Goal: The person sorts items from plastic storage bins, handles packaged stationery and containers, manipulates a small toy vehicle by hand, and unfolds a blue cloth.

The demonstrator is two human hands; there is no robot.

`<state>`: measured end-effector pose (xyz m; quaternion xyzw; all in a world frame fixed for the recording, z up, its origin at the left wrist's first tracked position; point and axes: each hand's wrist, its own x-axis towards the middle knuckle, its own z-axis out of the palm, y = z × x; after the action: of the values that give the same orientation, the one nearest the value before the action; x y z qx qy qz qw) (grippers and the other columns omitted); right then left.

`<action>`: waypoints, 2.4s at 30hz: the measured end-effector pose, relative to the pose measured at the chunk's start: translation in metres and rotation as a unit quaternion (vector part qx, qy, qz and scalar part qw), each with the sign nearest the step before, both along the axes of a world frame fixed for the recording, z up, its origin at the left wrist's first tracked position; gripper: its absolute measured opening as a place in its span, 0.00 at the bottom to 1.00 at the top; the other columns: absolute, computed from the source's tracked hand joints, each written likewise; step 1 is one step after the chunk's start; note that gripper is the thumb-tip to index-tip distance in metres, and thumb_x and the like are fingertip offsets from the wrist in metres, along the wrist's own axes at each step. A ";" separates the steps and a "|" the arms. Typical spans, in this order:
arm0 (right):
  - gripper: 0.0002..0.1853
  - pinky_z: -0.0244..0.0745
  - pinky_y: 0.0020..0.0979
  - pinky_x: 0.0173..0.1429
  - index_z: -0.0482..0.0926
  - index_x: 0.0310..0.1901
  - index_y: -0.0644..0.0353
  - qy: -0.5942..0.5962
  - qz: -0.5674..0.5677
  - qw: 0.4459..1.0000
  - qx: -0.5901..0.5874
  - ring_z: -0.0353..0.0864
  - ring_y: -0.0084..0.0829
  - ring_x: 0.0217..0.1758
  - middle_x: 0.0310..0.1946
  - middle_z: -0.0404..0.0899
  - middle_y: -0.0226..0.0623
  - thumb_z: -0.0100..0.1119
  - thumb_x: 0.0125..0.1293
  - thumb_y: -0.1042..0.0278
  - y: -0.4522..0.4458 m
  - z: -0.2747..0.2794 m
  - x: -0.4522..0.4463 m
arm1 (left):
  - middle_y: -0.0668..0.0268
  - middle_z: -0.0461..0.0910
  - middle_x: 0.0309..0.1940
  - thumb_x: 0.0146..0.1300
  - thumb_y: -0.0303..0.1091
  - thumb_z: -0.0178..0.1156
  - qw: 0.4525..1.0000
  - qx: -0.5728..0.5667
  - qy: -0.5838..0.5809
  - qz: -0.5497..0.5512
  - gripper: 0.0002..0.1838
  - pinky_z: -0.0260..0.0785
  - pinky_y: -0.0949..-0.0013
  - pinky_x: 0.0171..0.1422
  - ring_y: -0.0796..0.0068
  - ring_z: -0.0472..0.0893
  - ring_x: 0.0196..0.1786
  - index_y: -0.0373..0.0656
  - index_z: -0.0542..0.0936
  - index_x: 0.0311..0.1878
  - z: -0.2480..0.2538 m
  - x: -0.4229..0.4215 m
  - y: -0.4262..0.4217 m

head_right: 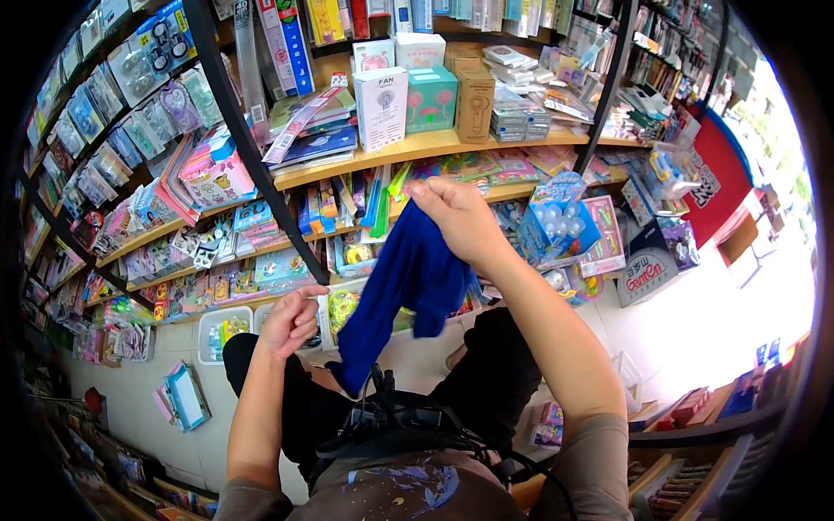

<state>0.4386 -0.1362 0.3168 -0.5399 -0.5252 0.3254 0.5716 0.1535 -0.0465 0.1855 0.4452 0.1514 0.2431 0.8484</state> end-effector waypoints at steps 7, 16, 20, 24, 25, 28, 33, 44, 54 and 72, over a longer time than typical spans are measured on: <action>0.13 0.67 0.18 0.31 0.74 0.31 0.59 0.111 0.129 0.985 -0.034 0.71 0.13 0.25 0.24 0.74 0.24 0.49 0.68 0.60 0.011 0.034 -0.040 | 0.64 0.67 0.55 0.55 0.28 0.62 0.935 0.323 0.134 0.055 0.30 0.65 0.73 0.55 0.75 0.69 0.56 0.41 0.63 0.62 -0.017 0.058 -0.041; 0.19 0.67 0.33 0.57 0.66 0.52 0.63 0.399 0.233 0.887 0.011 0.72 0.31 0.53 0.51 0.71 0.46 0.42 0.70 0.56 0.054 0.017 -0.012 | 0.66 0.78 0.42 0.61 0.26 0.50 0.999 -0.005 -0.027 -0.032 0.13 0.69 0.75 0.49 0.79 0.78 0.42 0.36 0.73 0.49 0.001 0.098 -0.069; 0.39 0.52 0.41 0.68 0.44 0.68 0.62 0.368 0.179 0.884 -0.225 0.56 0.44 0.67 0.64 0.56 0.55 0.29 0.67 0.37 0.048 -0.129 0.019 | 0.57 0.75 0.50 0.64 0.34 0.46 0.972 -0.199 -0.122 0.009 0.18 0.67 0.60 0.58 0.65 0.76 0.51 0.36 0.70 0.55 0.001 0.081 -0.058; 0.42 0.57 0.37 0.65 0.49 0.67 0.62 0.460 0.200 0.787 -0.360 0.62 0.39 0.63 0.60 0.63 0.49 0.32 0.64 0.32 -0.020 -0.170 -0.035 | 0.58 0.75 0.51 0.65 0.43 0.46 0.946 -0.276 -0.153 0.067 0.22 0.66 0.57 0.60 0.61 0.75 0.53 0.39 0.70 0.57 -0.028 0.065 -0.033; 0.40 0.60 0.36 0.63 0.53 0.65 0.62 0.457 0.244 0.788 -0.332 0.65 0.37 0.61 0.58 0.65 0.46 0.35 0.64 0.34 -0.030 -0.182 -0.045 | 0.59 0.75 0.51 0.65 0.44 0.48 0.945 -0.281 -0.146 0.077 0.22 0.66 0.57 0.60 0.61 0.75 0.53 0.39 0.70 0.56 -0.033 0.062 -0.031; 0.30 0.66 0.33 0.57 0.61 0.60 0.60 0.376 0.217 0.855 -0.284 0.72 0.31 0.53 0.52 0.71 0.37 0.44 0.66 0.44 -0.034 -0.182 -0.065 | 0.57 0.75 0.50 0.65 0.45 0.49 0.957 -0.260 -0.041 0.119 0.22 0.67 0.56 0.59 0.60 0.76 0.52 0.38 0.71 0.55 -0.056 0.060 -0.028; 0.23 0.71 0.29 0.50 0.64 0.59 0.61 0.431 0.198 0.831 -0.289 0.76 0.26 0.47 0.50 0.73 0.33 0.52 0.66 0.61 -0.027 -0.186 -0.063 | 0.57 0.73 0.53 0.66 0.51 0.46 0.965 -0.237 -0.004 0.112 0.26 0.67 0.53 0.58 0.58 0.75 0.52 0.41 0.68 0.58 -0.044 0.060 -0.028; 0.14 0.69 0.27 0.45 0.73 0.48 0.53 0.363 0.076 0.876 -0.309 0.75 0.22 0.38 0.39 0.77 0.28 0.55 0.63 0.60 -0.029 -0.206 -0.057 | 0.58 0.78 0.46 0.66 0.47 0.46 0.954 -0.262 0.077 0.122 0.22 0.72 0.59 0.53 0.64 0.79 0.47 0.37 0.73 0.52 -0.047 0.058 -0.028; 0.13 0.73 0.37 0.52 0.71 0.46 0.61 0.477 0.057 0.852 -0.210 0.79 0.31 0.45 0.40 0.78 0.36 0.48 0.67 0.61 -0.017 -0.201 -0.035 | 0.54 0.74 0.51 0.69 0.43 0.32 0.927 -0.368 -0.006 0.071 0.24 0.69 0.56 0.56 0.60 0.76 0.52 0.36 0.69 0.54 -0.104 0.061 -0.043; 0.10 0.70 0.22 0.37 0.74 0.44 0.60 0.212 -0.033 0.961 -0.176 0.74 0.18 0.32 0.33 0.77 0.29 0.53 0.65 0.65 -0.017 -0.156 -0.031 | 0.64 0.78 0.35 0.56 0.33 0.63 0.955 -0.137 0.256 0.054 0.13 0.74 0.70 0.41 0.74 0.79 0.37 0.41 0.73 0.41 -0.056 0.076 -0.061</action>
<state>0.4074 -0.1529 0.1604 -0.5678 -0.3084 0.5001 0.5765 0.2296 -0.1070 0.1291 0.3630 0.4194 0.1427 0.8198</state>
